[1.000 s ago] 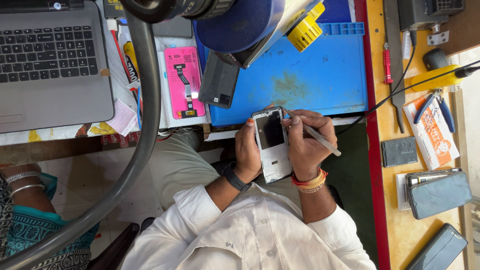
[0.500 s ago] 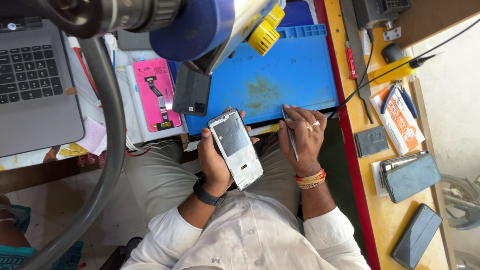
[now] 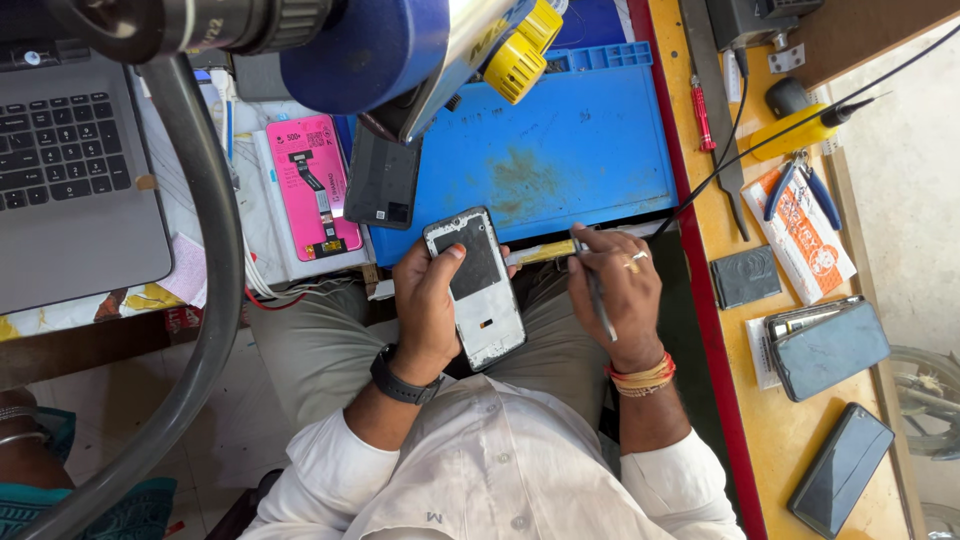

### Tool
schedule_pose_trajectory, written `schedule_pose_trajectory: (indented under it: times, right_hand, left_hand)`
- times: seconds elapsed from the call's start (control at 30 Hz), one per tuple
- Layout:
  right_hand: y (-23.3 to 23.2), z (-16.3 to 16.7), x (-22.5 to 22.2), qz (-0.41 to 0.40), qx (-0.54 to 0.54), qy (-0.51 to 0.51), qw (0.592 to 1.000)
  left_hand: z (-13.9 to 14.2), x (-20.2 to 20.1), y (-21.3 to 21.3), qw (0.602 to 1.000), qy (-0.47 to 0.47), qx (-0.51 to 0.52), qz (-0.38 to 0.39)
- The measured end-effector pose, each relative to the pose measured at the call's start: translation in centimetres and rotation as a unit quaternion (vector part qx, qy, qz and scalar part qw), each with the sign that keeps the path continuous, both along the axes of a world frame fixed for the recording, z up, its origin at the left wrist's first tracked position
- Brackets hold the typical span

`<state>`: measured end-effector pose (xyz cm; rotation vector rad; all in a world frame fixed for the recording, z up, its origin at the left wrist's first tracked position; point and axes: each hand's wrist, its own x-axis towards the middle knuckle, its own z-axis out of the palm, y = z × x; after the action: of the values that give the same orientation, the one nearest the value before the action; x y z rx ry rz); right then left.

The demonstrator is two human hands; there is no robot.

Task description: The person holds a disassembled smartphone frame and squeezes adhesive from a yellow bottle along its edges. They then use a metal tool to press and clean the adhesive seam around the frame, working the phone over the blue mat on the workbench.

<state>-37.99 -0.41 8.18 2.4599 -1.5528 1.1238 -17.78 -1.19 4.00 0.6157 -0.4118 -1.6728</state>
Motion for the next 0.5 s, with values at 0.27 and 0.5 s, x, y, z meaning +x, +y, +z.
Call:
schedule_pose_trajectory:
  times: [0.27,0.5]
  right_hand:
    - [1.3,-1.6,0.7,-0.012,0.093,-0.397,0.913]
    - [2.3,-3.2,2.9,-0.018,0.245,-0.467,0.849]
  left_hand:
    - [0.5,-1.1,-0.9,0.999,-0.042,0.027,0.006]
    - [0.9,-2.3,-2.2,0.975,-0.162,-0.022,0.152]
